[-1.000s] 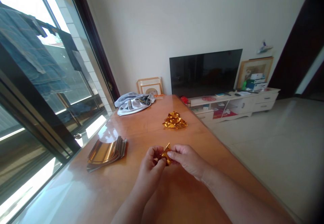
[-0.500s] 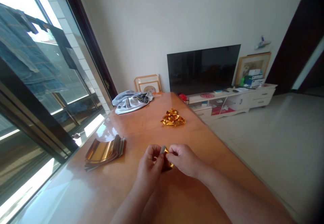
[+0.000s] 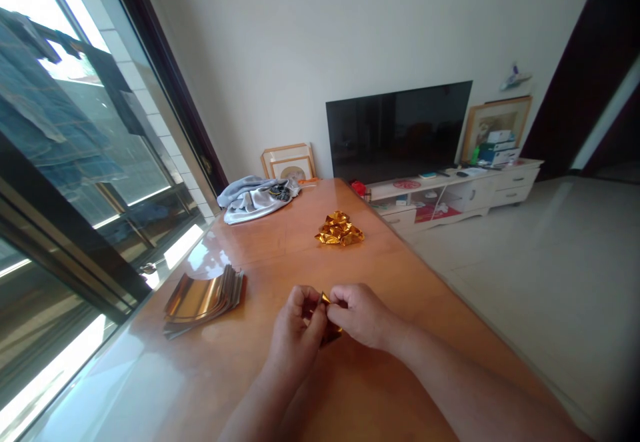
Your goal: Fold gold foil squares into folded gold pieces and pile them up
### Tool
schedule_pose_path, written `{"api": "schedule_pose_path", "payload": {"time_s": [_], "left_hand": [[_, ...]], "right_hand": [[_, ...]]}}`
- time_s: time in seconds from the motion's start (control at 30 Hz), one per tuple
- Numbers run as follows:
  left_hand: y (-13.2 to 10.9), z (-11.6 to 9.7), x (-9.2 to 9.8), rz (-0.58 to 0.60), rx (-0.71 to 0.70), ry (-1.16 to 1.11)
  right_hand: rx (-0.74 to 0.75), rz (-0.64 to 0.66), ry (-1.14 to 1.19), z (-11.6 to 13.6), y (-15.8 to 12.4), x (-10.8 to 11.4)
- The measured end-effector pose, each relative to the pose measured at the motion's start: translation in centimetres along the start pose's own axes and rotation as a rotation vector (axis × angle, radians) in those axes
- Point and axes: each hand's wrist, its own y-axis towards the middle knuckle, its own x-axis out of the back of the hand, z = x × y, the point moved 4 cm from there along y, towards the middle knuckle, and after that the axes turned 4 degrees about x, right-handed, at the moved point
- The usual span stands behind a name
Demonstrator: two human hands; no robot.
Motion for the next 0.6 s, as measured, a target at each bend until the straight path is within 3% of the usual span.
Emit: {"api": "schedule_pose_path", "payload": {"time_s": [0.13,0.6], "left_hand": [[0.36,0.47,0.32,-0.049,-0.011,0.023],[0.08,0.25,-0.09,-0.002,0.016,-0.006]], "right_hand": [[0.000,0.029,0.002,-0.09,-0.14,-0.11],[0.030,-0.055,0.022,-0.20,0.18,0.02]]}}
